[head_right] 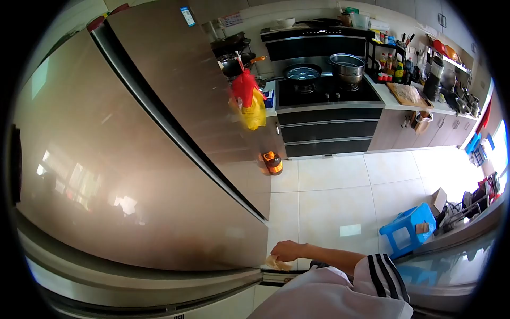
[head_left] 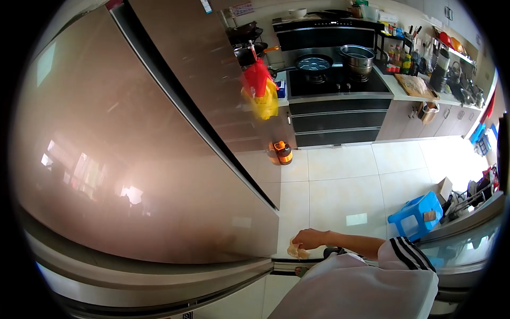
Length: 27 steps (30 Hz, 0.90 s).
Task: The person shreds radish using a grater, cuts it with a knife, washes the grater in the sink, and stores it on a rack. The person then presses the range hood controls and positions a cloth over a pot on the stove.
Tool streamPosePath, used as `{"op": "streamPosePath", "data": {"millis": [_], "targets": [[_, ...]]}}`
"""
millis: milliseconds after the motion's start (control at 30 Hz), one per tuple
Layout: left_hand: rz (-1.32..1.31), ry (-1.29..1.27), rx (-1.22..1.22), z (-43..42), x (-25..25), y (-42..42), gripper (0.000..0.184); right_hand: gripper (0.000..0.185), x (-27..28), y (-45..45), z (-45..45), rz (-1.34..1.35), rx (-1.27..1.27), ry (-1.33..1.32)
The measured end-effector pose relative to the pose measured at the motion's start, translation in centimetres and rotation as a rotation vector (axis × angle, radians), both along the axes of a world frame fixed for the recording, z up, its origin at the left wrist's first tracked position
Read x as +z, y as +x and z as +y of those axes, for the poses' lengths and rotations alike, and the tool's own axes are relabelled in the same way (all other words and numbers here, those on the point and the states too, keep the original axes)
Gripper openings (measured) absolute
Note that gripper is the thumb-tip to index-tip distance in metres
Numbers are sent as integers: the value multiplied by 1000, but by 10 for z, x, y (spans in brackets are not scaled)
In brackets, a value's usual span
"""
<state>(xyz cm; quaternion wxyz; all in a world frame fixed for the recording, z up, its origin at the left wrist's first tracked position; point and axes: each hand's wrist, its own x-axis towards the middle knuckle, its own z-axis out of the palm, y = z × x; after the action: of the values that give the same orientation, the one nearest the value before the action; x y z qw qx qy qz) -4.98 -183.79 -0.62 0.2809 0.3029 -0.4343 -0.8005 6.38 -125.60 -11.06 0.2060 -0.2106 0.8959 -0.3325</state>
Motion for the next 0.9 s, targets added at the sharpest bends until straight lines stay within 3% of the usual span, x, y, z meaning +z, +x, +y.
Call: {"op": "streamPosePath", "data": {"millis": [333, 600, 700, 833, 867, 900], "targets": [[-36, -37, -18, 53, -12, -25, 57, 12, -17, -20, 28, 71, 17, -139], [-65, -100, 61, 143, -30, -29, 58, 15, -25, -77, 134, 57, 71, -201], [-57, -128, 125, 159, -37, -2, 58, 23, -31, -84, 208, 92, 11, -226], [36, -292, 163, 133, -79, 112, 59, 26, -51, -97, 315, -47, -53, -255], [68, -381, 130, 134, -92, 126, 59, 23, -32, -105, 327, -58, -110, -111], [119, -434, 102, 141, -99, 128, 59, 20, -63, -115, 350, -28, -98, 59]]}}
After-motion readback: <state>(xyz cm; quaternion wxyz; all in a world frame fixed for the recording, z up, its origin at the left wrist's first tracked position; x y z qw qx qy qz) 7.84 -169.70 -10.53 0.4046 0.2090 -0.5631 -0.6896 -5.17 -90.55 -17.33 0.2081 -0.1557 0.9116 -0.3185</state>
